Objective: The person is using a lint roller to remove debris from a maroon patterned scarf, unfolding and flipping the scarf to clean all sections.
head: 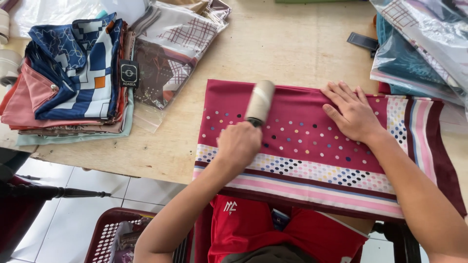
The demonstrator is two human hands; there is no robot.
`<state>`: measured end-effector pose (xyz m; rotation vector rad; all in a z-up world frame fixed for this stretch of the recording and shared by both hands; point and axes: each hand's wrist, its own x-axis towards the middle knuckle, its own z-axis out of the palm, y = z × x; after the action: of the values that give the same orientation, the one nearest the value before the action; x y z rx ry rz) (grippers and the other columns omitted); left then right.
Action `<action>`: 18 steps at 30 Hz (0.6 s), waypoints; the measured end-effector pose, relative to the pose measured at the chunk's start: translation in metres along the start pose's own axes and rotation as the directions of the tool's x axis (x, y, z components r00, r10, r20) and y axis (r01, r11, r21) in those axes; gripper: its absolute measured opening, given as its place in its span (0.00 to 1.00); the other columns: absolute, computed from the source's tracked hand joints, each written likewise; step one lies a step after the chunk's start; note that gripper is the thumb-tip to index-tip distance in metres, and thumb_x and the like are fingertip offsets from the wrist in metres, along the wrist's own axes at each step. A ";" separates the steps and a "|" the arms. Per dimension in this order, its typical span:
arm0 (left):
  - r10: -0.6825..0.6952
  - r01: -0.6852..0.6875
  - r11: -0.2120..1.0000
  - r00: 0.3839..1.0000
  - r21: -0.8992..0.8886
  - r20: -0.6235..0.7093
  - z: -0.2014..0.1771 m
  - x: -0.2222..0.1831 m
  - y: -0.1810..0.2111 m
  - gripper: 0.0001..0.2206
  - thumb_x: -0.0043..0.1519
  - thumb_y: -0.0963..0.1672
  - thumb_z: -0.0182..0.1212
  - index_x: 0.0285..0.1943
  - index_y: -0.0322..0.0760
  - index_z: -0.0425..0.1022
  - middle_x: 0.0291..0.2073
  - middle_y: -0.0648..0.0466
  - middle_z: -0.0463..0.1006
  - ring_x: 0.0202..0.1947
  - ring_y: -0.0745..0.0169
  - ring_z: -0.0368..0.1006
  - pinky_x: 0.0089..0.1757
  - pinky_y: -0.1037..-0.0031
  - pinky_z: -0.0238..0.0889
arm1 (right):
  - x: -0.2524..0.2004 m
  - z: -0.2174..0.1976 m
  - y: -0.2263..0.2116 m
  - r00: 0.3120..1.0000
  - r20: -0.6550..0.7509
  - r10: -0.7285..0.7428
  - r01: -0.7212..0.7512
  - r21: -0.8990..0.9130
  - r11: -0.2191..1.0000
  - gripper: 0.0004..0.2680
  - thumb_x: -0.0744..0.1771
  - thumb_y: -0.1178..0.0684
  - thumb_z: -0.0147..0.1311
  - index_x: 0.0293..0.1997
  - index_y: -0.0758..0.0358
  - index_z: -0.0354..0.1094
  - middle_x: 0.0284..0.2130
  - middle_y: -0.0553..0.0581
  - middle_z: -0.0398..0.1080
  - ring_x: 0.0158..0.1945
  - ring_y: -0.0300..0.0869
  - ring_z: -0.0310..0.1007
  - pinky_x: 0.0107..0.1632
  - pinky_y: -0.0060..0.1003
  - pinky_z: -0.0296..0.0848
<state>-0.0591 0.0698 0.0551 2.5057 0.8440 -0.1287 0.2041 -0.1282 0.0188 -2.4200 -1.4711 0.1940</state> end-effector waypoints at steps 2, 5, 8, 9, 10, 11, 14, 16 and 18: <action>-0.147 0.147 0.986 0.989 0.074 0.000 -0.015 0.004 -0.018 0.26 0.68 0.50 0.38 0.40 0.23 0.79 0.33 0.39 0.83 0.40 0.33 0.82 0.42 0.45 0.73 | 0.000 0.009 0.012 1.000 -0.022 0.012 -0.013 -0.047 0.999 0.23 0.73 0.31 0.30 0.77 0.44 0.51 0.76 0.52 0.49 0.79 0.51 0.40 0.76 0.60 0.34; -0.156 0.161 0.964 0.987 0.212 -0.039 -0.036 -0.003 -0.059 0.25 0.68 0.47 0.37 0.40 0.25 0.83 0.34 0.36 0.84 0.42 0.31 0.82 0.42 0.46 0.74 | 0.000 0.016 0.016 0.998 -0.060 0.008 -0.011 -0.054 0.998 0.23 0.73 0.29 0.29 0.75 0.43 0.54 0.76 0.50 0.50 0.79 0.50 0.41 0.76 0.61 0.34; -0.257 0.269 0.957 0.959 0.105 -0.116 -0.056 -0.028 -0.084 0.30 0.69 0.53 0.37 0.35 0.28 0.83 0.33 0.32 0.83 0.44 0.29 0.80 0.44 0.42 0.71 | 0.000 0.018 0.018 0.998 -0.066 0.011 -0.014 -0.055 0.998 0.23 0.73 0.29 0.28 0.75 0.43 0.54 0.76 0.51 0.50 0.79 0.51 0.41 0.76 0.62 0.34; -0.255 0.268 0.957 0.960 0.108 -0.114 -0.063 -0.038 -0.075 0.30 0.69 0.53 0.37 0.35 0.28 0.83 0.33 0.32 0.83 0.44 0.29 0.80 0.44 0.42 0.71 | 0.001 0.021 0.018 0.998 -0.067 0.014 -0.017 -0.052 0.999 0.23 0.73 0.29 0.28 0.75 0.43 0.54 0.76 0.51 0.50 0.79 0.51 0.41 0.76 0.62 0.34; -0.229 0.235 0.972 0.960 0.020 -0.164 -0.070 -0.047 -0.065 0.31 0.70 0.54 0.37 0.37 0.24 0.81 0.33 0.28 0.81 0.43 0.24 0.79 0.45 0.40 0.69 | 0.000 0.023 0.019 0.993 -0.115 -0.012 0.005 -0.062 0.998 0.23 0.73 0.30 0.30 0.75 0.45 0.54 0.75 0.53 0.51 0.79 0.52 0.42 0.75 0.65 0.36; -0.206 0.196 0.978 0.955 -0.067 -0.216 -0.077 -0.057 -0.056 0.32 0.70 0.55 0.36 0.39 0.20 0.79 0.33 0.24 0.80 0.41 0.19 0.78 0.45 0.39 0.68 | 0.000 0.025 0.019 0.986 -0.162 -0.039 0.027 -0.073 0.997 0.23 0.73 0.30 0.32 0.75 0.48 0.55 0.75 0.54 0.52 0.79 0.54 0.43 0.74 0.68 0.37; 0.035 -0.084 0.978 0.968 -0.189 -0.250 -0.066 -0.057 -0.029 0.29 0.70 0.55 0.39 0.39 0.24 0.77 0.30 0.27 0.80 0.40 0.20 0.77 0.42 0.36 0.65 | -0.003 0.017 0.006 0.864 -0.420 -0.279 0.151 -0.312 0.938 0.21 0.74 0.36 0.41 0.73 0.57 0.63 0.76 0.64 0.54 0.79 0.59 0.43 0.70 0.75 0.34; 0.165 -0.256 0.908 0.946 -0.331 -0.279 -0.047 -0.044 -0.022 0.26 0.70 0.53 0.38 0.40 0.27 0.76 0.30 0.27 0.79 0.40 0.18 0.76 0.42 0.37 0.65 | -0.010 0.011 -0.025 0.797 -0.500 -0.338 0.136 -0.396 0.908 0.18 0.72 0.38 0.46 0.67 0.54 0.69 0.64 0.59 0.63 0.68 0.54 0.57 0.66 0.63 0.47; 0.282 -0.411 0.788 0.903 -0.458 -0.325 -0.031 -0.034 -0.002 0.24 0.71 0.52 0.38 0.41 0.30 0.75 0.30 0.27 0.79 0.40 0.16 0.74 0.41 0.38 0.64 | -0.024 0.004 -0.073 0.719 -0.566 -0.403 0.112 -0.479 0.871 0.15 0.70 0.41 0.51 0.61 0.50 0.74 0.53 0.55 0.72 0.57 0.48 0.70 0.62 0.51 0.59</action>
<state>-0.0895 0.0679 0.0894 2.1241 0.4019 0.4815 0.1306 -0.1174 0.0375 -2.1394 -1.5683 -1.0378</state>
